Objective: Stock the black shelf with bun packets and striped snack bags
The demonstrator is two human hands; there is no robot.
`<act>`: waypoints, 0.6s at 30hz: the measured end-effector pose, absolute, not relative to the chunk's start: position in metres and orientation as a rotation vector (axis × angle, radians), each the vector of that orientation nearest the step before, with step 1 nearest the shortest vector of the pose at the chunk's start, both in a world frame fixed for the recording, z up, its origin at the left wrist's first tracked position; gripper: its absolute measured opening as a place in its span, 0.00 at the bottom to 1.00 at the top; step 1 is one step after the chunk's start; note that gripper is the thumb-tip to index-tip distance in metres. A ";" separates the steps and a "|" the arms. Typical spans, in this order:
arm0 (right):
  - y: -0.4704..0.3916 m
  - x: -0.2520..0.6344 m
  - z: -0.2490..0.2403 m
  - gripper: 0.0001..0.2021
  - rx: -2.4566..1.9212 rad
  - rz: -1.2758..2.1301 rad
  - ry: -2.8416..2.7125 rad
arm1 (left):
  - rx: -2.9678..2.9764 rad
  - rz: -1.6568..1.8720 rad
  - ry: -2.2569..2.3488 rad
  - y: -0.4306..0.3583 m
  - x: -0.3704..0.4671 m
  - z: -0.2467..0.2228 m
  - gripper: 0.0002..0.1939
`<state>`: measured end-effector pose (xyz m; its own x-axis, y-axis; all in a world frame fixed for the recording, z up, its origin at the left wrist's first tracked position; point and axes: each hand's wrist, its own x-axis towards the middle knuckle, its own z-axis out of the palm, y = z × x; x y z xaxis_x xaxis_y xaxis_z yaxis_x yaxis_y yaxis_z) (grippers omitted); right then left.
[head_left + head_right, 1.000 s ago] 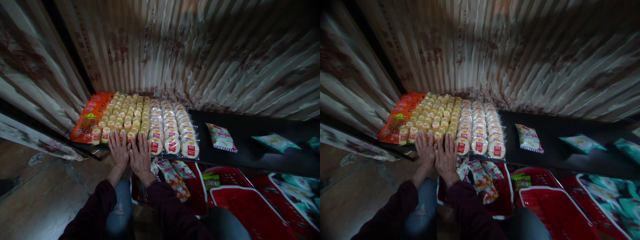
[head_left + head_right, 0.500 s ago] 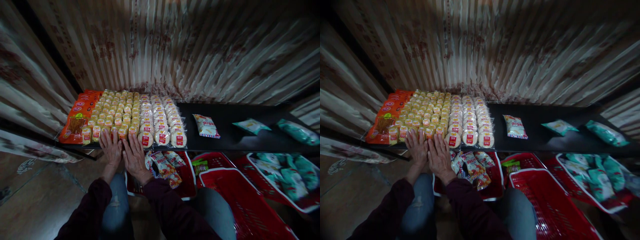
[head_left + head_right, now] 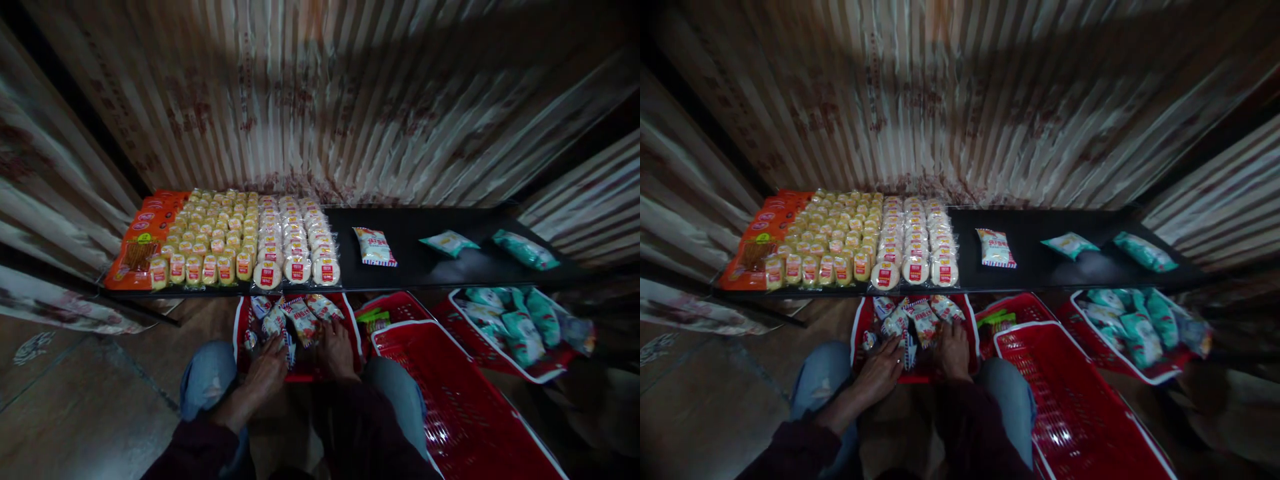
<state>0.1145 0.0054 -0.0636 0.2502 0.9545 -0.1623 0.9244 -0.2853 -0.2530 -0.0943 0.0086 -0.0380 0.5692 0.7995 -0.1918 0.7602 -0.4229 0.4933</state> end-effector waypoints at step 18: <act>-0.023 0.148 -0.071 0.17 -2.506 1.107 -1.579 | 2.206 -0.194 1.321 0.012 -0.085 -0.053 0.16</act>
